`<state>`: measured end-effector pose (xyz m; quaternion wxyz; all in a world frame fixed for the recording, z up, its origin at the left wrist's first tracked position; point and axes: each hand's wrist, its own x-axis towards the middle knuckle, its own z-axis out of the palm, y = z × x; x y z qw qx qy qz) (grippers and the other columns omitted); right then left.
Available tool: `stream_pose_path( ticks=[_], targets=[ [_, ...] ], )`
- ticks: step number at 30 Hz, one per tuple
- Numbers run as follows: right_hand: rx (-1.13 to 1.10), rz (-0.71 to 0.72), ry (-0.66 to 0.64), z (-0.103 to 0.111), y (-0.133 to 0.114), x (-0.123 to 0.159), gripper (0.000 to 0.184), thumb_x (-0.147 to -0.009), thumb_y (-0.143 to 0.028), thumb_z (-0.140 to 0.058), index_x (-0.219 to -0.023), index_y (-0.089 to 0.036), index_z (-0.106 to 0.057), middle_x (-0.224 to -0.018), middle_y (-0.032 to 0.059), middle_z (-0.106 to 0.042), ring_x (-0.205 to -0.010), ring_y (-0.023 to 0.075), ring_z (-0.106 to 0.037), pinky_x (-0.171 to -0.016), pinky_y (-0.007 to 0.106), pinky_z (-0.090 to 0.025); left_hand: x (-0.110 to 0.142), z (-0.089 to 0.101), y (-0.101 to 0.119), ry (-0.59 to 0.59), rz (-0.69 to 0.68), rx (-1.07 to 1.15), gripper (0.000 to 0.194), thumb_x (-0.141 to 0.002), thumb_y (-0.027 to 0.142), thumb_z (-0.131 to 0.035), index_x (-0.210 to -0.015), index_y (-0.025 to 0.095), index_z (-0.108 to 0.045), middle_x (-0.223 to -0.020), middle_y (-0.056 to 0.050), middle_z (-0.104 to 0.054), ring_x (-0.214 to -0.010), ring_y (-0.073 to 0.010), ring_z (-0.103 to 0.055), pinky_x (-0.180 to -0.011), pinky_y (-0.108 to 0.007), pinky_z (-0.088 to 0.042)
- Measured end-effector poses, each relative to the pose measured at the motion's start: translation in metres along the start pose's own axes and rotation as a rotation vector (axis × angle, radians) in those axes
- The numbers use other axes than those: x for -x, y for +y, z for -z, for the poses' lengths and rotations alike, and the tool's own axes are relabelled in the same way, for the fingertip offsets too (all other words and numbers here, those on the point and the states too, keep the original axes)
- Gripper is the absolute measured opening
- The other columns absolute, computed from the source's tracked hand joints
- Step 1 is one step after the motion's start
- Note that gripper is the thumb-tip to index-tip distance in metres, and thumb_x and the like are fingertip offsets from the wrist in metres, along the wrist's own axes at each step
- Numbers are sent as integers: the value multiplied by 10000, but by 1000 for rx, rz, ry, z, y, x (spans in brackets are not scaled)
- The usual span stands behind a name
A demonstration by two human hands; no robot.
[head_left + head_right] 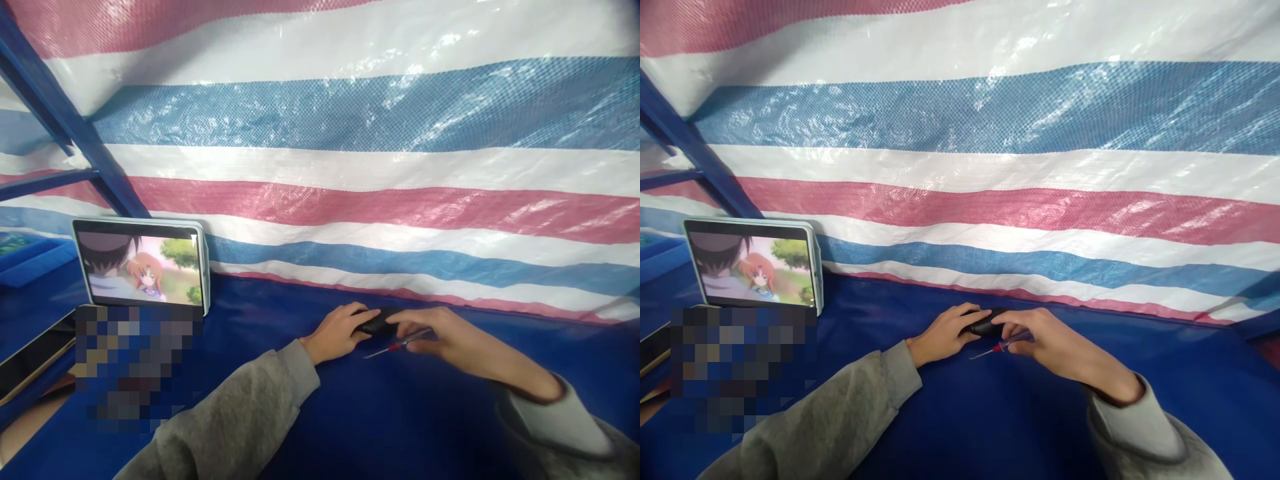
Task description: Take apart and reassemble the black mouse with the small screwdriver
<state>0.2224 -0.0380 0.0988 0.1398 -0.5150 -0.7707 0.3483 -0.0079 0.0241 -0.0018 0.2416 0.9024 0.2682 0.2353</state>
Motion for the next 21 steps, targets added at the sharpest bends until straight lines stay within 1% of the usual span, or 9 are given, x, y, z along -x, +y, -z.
stream_pose_path(
  ticks=[3, 5, 7, 12, 15, 17, 18, 19, 21],
  targets=[
    [59, 42, 15, -16, 4, -3, 363, -749, -172, -582, -1079, -262, -706, -908, 28, -746, -830, 198, -705, -794, 333, -547, -1, 0, -1, 36, 26, 29, 498, -919, 285, -640, -1393, 285, -488, -1317, -60, -541, -1192, -225, -560, -1039, -385, -451],
    [107, 47, 9, -29, 8, -5, 411, -711, -134, -595, -1086, -265, -700, -852, 20, -739, -770, 197, -695, -725, 320, -547, -3, 1, -2, 63, 79, 65, 459, -898, 282, -662, -1339, 243, -542, -1265, -68, -561, -1141, -227, -583, -1013, -381, -467],
    [172, 56, 17, -41, 11, -7, 412, -686, -112, -614, -1057, -266, -702, -837, 18, -731, -758, 200, -685, -702, 316, -532, -4, 2, -2, 79, 118, 113, 403, -894, 271, -656, -1286, 229, -573, -1222, -64, -589, -1107, -228, -600, -1004, -390, -468],
    [298, 68, -35, -60, 17, -11, 394, -665, -55, -605, -984, -270, -689, -848, 2, -700, -783, 190, -662, -706, 302, -496, -3, 5, 0, 129, 150, 214, 420, -922, 250, -598, -1326, 264, -486, -1319, -44, -586, -1204, -230, -553, -1068, -406, -400],
    [320, 113, 0, -63, 16, -9, 353, -694, -90, -625, -989, -275, -681, -855, 5, -688, -798, 192, -656, -696, 298, -492, -3, 5, 0, 103, 160, 197, 371, -949, 294, -560, -1313, 273, -489, -1297, -31, -598, -1191, -230, -550, -1065, -403, -391],
    [329, 146, 78, -63, 15, -6, 266, -771, -175, -628, -1017, -265, -675, -830, 14, -681, -758, 188, -648, -681, 306, -498, -3, 5, 0, 79, 151, 186, 328, -962, 314, -538, -1286, 269, -510, -1248, -27, -617, -1158, -225, -559, -1050, -400, -398],
    [336, 171, 149, -62, 15, -6, 215, -820, -224, -606, -1023, -251, -672, -814, 22, -676, -738, 185, -640, -680, 314, -503, -3, 5, 0, 75, 145, 182, 318, -965, 314, -532, -1279, 264, -515, -1236, -29, -619, -1148, -222, -560, -1046, -399, -399],
    [343, 199, 247, -62, 17, -6, 182, -864, -263, -571, -1015, -235, -670, -797, 33, -669, -726, 184, -632, -688, 324, -508, -3, 5, 0, 74, 140, 178, 313, -968, 312, -528, -1275, 258, -517, -1231, -32, -619, -1143, -220, -559, -1045, -398, -399],
    [354, 250, 479, -63, 24, -8, 198, -915, -301, -511, -995, -210, -668, -824, 64, -667, -772, 197, -630, -748, 359, -520, -4, 5, 0, 68, 130, 157, 311, -977, 311, -512, -1282, 250, -517, -1240, -41, -611, -1149, -219, -550, -1052, -403, -391]
  ],
)
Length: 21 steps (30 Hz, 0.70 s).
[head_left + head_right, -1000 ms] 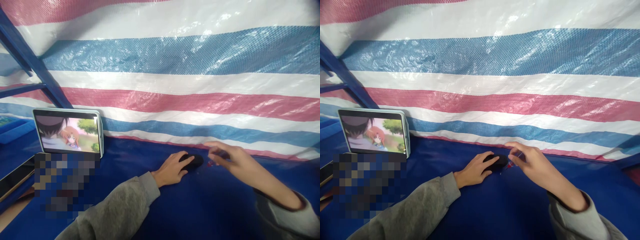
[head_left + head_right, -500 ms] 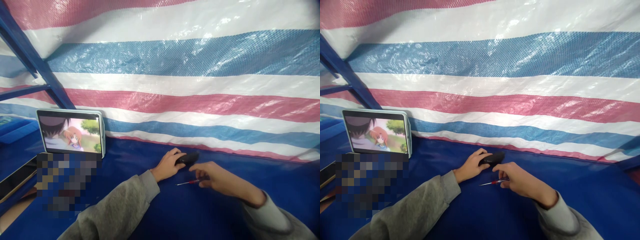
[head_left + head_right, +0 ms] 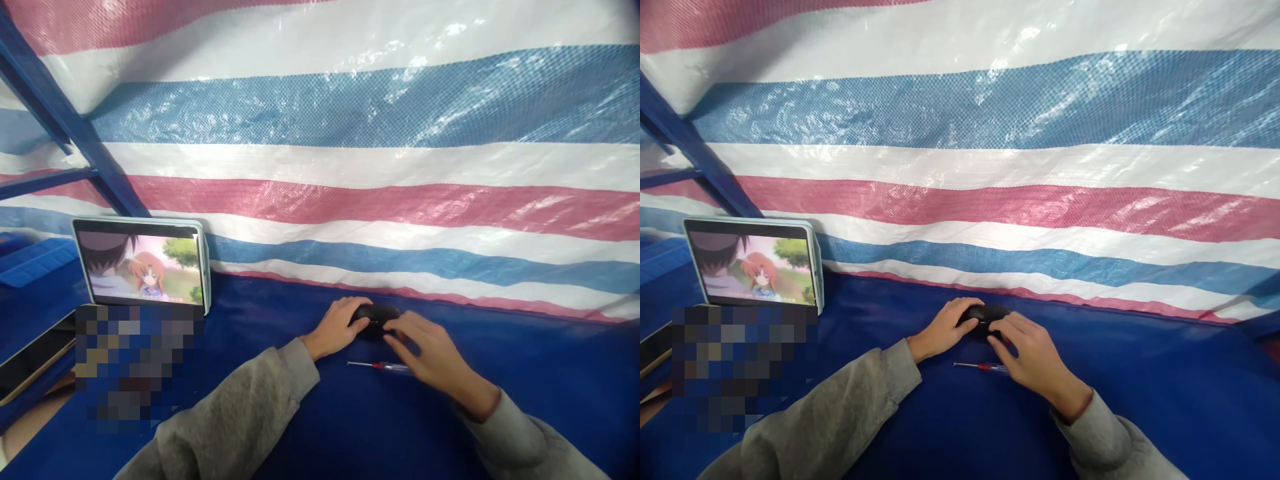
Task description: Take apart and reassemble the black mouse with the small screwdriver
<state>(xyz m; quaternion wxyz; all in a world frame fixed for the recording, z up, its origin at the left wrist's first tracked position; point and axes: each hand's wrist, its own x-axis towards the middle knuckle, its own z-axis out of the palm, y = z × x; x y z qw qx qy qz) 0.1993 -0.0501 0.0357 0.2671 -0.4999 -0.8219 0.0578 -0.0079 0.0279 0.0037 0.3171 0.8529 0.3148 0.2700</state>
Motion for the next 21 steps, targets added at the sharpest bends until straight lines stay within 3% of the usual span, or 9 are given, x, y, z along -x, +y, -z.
stream_pose_path(
  ticks=[2, 5, 8, 15, 21],
  targets=[
    [35, -33, 164, -9, 9, 1, 242, -909, -330, -527, -1075, -209, -655, -1005, 107, -671, -959, 246, -630, -871, 426, -511, 0, 0, 0, -17, -5, -40, 317, -992, 329, -487, -1299, 256, -516, -1250, -46, -598, -1161, -223, -538, -1061, -417, -381],
    [2, -116, 126, -24, 22, 5, 495, -869, -438, -593, -1314, -228, -543, -1292, 134, -587, -1198, 300, -554, -1000, 491, -463, 0, -1, -1, -46, 2, -91, 346, -1005, 354, -460, -1338, 269, -503, -1245, -52, -580, -1170, -226, -523, -1059, -425, -382],
    [-110, -199, 38, -33, 27, 7, 589, -851, -501, -606, -1367, -241, -495, -1313, 117, -590, -1194, 286, -569, -1003, 475, -474, -1, -4, -4, -49, 5, -118, 362, -1012, 357, -445, -1360, 268, -496, -1229, -55, -570, -1149, -219, -528, -1039, -412, -398],
    [-140, -309, 17, -30, 21, 7, 513, -821, -564, -619, -1229, -254, -606, -1163, 92, -682, -1076, 288, -629, -928, 484, -506, -1, -10, -7, -34, -20, -177, 341, -1017, 363, -441, -1314, 257, -570, -1205, -54, -591, -1162, -213, -522, -1014, -397, -403],
    [-147, -309, 26, -33, 18, 11, 502, -826, -562, -617, -1205, -234, -601, -1181, 100, -652, -1096, 283, -608, -950, 466, -491, -3, -4, -12, -131, -59, -124, 637, -851, 595, -639, -1372, 246, -532, -1334, -84, -556, -1272, -275, -478, -1094, -450, -335]
  ],
)
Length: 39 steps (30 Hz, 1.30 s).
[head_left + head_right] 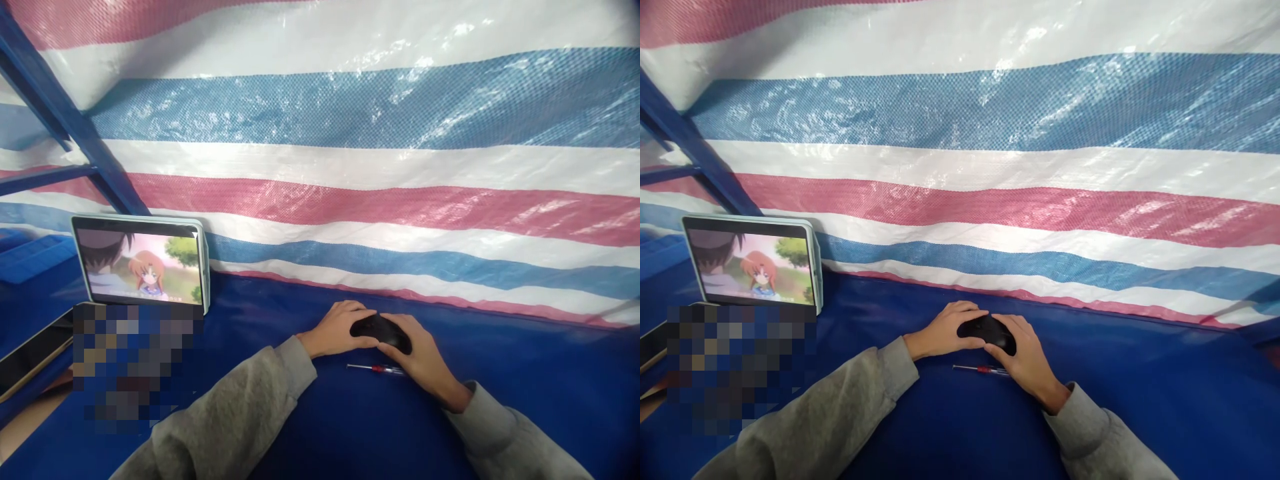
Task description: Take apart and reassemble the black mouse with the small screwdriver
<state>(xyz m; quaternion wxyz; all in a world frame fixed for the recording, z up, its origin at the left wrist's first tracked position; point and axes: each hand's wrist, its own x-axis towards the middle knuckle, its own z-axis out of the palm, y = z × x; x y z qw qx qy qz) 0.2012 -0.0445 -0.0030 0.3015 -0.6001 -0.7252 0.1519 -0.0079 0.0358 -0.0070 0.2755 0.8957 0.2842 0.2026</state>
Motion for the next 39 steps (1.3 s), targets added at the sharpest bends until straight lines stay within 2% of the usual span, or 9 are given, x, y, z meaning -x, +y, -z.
stream_pose_path(
  ticks=[4, 8, 17, 21, 25, 27, 30, 35, 39],
  targets=[
    [8, 81, 23, -3, 5, 2, 515, -847, -510, -607, -1272, -223, -567, -1242, 115, -624, -1145, 285, -584, -984, 463, -473, -1, 2, -3, -34, -8, 5, 741, -753, 545, -762, -1392, 267, -512, -1366, -87, -544, -1295, -306, -467, -1109, -467, -319],
    [26, 159, 30, -3, 8, 3, 542, -855, -456, -597, -1343, -235, -521, -1288, 121, -603, -1170, 298, -573, -1001, 483, -458, -1, -1, -4, -19, -8, -2, 768, -701, 445, -821, -1385, 279, -513, -1346, -80, -562, -1277, -303, -491, -1099, -458, -330],
    [8, 158, 38, -1, 6, 3, 519, -834, -440, -622, -1301, -223, -561, -1253, 120, -633, -1139, 302, -597, -975, 476, -481, -1, -1, -4, 14, -51, 36, 754, -679, 375, -830, -1361, 254, -531, -1301, -79, -606, -1238, -286, -535, -1083, -447, -345],
    [-33, 163, 51, 1, 5, 3, 503, -844, -435, -614, -1300, -230, -557, -1255, 119, -636, -1154, 301, -597, -983, 476, -487, -1, -1, -4, 4, -51, 32, 805, -674, 368, -841, -1391, 238, -498, -1311, -87, -599, -1248, -283, -524, -1096, -442, -336],
    [-66, 166, 74, 3, 5, 2, 480, -850, -426, -616, -1278, -213, -572, -1249, 122, -646, -1175, 294, -595, -997, 456, -492, 0, 0, -2, -4, -29, 44, 867, -700, 450, -829, -1445, 263, -428, -1346, -92, -575, -1267, -293, -501, -1097, -457, -337],
    [-77, 156, 76, 3, 5, 2, 474, -857, -426, -611, -1277, -210, -574, -1265, 125, -638, -1186, 294, -592, -1004, 457, -492, 2, 3, 2, 3, 9, 56, 825, -764, 532, -760, -1461, 265, -408, -1361, -98, -561, -1280, -298, -485, -1102, -464, -336],
    [-94, 123, 75, 1, 5, 1, 465, -871, -436, -602, -1277, -211, -575, -1286, 126, -629, -1192, 288, -594, -1016, 466, -487, 4, 7, 10, 39, 85, 63, 673, -888, 572, -602, -1463, 282, -409, -1388, -87, -531, -1303, -290, -457, -1100, -455, -351],
    [-126, 72, 113, -2, 5, -1, 442, -897, -448, -567, -1275, -217, -583, -1296, 116, -630, -1188, 270, -597, -1031, 461, -477, 4, 10, 14, 105, 124, 65, 573, -903, 547, -597, -1399, 280, -490, -1379, -40, -559, -1286, -268, -475, -1118, -419, -346],
    [-136, -5, 171, -4, 8, -3, 413, -923, -460, -517, -1252, -223, -599, -1273, 102, -647, -1169, 262, -610, -1036, 461, -471, 3, 5, 8, 154, 75, 61, 468, -949, 473, -568, -1364, 264, -516, -1355, -34, -592, -1251, -238, -526, -1095, -388, -370]
  ],
)
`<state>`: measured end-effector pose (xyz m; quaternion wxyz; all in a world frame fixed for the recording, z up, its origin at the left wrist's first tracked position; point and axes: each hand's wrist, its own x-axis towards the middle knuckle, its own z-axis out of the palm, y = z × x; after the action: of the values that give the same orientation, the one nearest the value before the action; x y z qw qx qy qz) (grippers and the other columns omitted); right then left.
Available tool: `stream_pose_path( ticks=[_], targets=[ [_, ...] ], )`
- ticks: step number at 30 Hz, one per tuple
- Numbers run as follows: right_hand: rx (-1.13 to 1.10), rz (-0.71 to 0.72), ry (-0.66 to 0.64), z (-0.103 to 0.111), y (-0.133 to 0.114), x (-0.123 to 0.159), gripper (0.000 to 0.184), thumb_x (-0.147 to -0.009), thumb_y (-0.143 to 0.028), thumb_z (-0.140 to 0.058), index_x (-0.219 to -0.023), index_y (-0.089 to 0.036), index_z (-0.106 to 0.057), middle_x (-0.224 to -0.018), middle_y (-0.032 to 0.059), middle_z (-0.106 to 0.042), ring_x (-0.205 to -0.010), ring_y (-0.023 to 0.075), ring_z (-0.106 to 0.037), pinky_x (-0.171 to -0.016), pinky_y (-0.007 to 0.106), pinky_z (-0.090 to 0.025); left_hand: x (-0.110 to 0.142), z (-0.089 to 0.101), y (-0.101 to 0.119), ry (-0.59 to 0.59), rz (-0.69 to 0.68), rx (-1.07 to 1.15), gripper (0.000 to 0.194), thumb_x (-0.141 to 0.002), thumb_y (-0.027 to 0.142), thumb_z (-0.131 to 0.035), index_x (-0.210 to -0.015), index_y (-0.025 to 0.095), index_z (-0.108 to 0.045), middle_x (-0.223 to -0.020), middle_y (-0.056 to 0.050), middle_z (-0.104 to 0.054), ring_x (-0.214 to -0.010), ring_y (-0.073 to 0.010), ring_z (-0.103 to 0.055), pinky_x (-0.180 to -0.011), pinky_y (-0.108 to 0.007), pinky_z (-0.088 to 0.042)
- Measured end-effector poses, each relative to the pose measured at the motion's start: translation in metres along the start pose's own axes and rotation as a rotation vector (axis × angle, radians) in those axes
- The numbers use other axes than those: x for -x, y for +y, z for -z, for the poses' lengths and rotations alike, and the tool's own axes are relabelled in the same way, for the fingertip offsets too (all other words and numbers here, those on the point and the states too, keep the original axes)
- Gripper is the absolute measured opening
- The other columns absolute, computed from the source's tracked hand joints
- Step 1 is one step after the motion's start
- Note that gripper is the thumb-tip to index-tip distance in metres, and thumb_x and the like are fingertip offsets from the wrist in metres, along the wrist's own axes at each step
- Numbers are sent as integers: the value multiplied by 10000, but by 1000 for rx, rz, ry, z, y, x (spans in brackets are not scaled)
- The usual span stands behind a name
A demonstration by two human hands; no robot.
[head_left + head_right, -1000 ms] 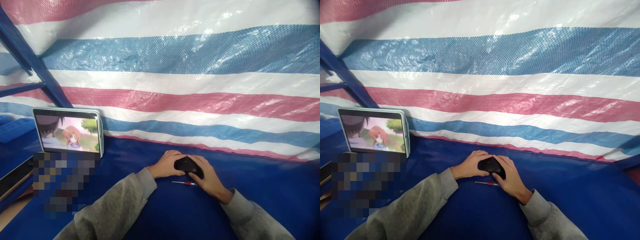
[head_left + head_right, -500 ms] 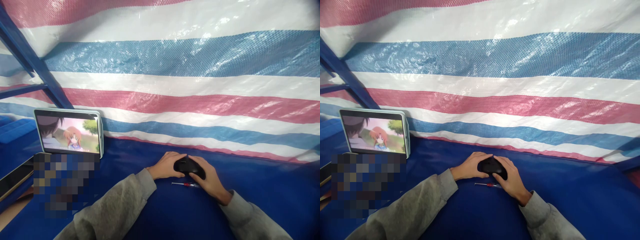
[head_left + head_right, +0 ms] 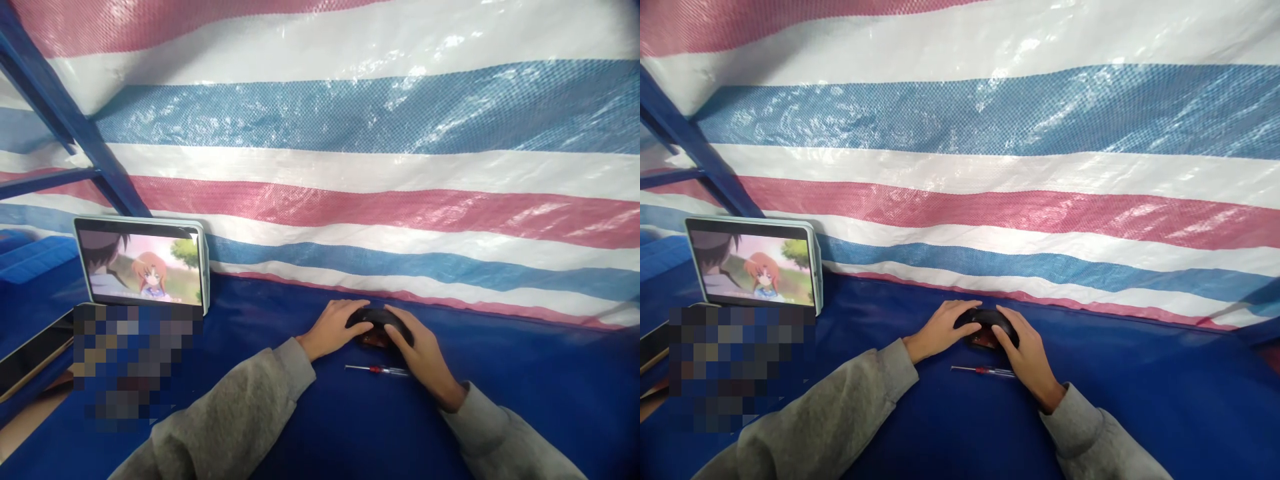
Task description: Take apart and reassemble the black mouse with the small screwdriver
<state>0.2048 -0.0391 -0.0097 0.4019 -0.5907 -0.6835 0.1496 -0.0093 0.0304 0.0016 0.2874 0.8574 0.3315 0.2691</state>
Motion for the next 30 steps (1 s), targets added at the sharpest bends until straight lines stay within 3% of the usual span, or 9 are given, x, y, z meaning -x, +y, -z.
stream_pose_path(
  ticks=[6, 11, 19, 30],
  targets=[
    [-10, -70, 60, -2, 7, -2, 435, -923, -486, -505, -1251, -219, -606, -1274, 91, -654, -1185, 260, -607, -1050, 456, -463, -2, -3, -4, 49, -38, -29, 343, -1003, 357, -504, -1325, 244, -539, -1305, -28, -629, -1184, -202, -580, -1054, -376, -399],
    [-3, -125, 97, -4, 10, -1, 534, -924, -473, -515, -1394, -222, -494, -1334, 88, -619, -1219, 250, -585, -1054, 451, -463, -1, -4, -6, 69, -4, -33, 394, -1007, 349, -488, -1389, 253, -477, -1364, -30, -584, -1232, -215, -542, -1076, -400, -394],
    [82, 26, 154, -4, 12, -1, 431, -953, -387, -482, -1353, -244, -556, -1374, 84, -568, -1292, 239, -513, -1112, 459, -407, 1, -4, -8, 74, 29, -23, 491, -999, 357, -480, -1474, 293, -371, -1375, -47, -564, -1219, -251, -541, -1075, -456, -406],
    [104, -4, 135, -7, 17, 0, 395, -942, -409, -483, -1281, -260, -620, -1434, 82, -507, -1311, 268, -492, -1104, 483, -416, 0, -1, -3, 66, 67, -25, 503, -979, 319, -506, -1465, 254, -393, -1326, -76, -586, -1218, -250, -535, -1085, -440, -405]
  ],
)
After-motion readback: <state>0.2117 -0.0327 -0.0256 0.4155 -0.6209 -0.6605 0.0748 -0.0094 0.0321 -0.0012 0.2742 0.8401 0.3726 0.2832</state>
